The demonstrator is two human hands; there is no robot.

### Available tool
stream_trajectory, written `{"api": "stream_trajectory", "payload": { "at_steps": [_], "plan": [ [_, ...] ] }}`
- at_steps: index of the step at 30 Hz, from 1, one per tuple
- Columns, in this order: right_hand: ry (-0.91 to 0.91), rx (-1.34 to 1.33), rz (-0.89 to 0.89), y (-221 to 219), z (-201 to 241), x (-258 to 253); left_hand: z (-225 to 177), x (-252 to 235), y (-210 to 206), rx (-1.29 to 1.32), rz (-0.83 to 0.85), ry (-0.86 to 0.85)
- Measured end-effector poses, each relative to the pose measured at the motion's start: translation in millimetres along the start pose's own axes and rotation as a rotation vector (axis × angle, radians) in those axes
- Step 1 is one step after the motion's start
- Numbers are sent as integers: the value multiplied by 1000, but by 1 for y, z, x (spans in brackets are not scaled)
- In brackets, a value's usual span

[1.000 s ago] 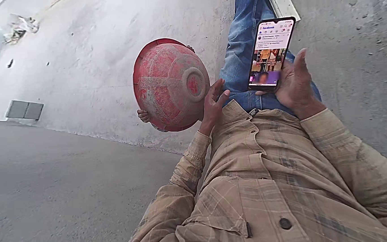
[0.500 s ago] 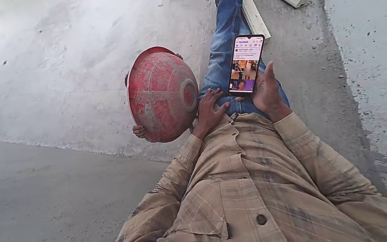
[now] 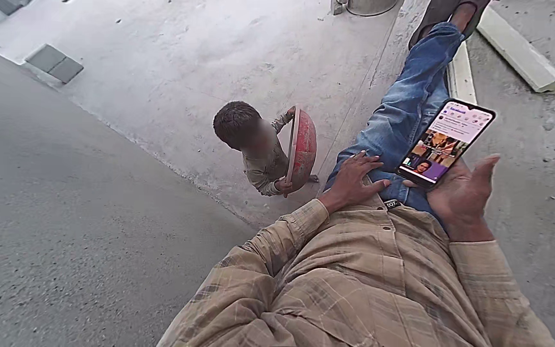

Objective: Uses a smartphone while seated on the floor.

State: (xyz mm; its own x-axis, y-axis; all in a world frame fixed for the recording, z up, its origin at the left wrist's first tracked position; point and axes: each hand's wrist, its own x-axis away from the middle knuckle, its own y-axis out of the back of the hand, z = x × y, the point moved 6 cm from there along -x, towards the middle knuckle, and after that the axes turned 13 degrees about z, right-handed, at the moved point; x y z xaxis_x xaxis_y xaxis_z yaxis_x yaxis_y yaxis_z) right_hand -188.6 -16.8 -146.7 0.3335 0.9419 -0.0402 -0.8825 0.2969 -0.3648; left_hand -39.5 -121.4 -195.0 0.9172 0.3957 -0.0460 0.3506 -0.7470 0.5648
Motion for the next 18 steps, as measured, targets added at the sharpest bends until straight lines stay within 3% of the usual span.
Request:
{"api": "stream_trajectory", "payload": {
  "at_steps": [3, 6, 9, 14, 16, 18],
  "plan": [
    [-1, 34, 23, -3, 0, -1, -3, 6, 9, 66, -71, -30],
    [8, 64, 31, -2, -1, -1, 9, 25, 33, 139, -305, -20],
    [2, 56, 36, -1, -2, -1, 60, 61, 67, 190, -551, 147],
    [-10, 37, 29, 0, -5, -2, 171, 165, 116, 339, -943, 570],
    [-7, 37, 28, -1, -5, -3, 181, 198, 140, 499, -1121, 615],
    [-1, 42, 35, -1, -4, -3, 181, 215, 173, 651, -1365, 515]
  ]
}}
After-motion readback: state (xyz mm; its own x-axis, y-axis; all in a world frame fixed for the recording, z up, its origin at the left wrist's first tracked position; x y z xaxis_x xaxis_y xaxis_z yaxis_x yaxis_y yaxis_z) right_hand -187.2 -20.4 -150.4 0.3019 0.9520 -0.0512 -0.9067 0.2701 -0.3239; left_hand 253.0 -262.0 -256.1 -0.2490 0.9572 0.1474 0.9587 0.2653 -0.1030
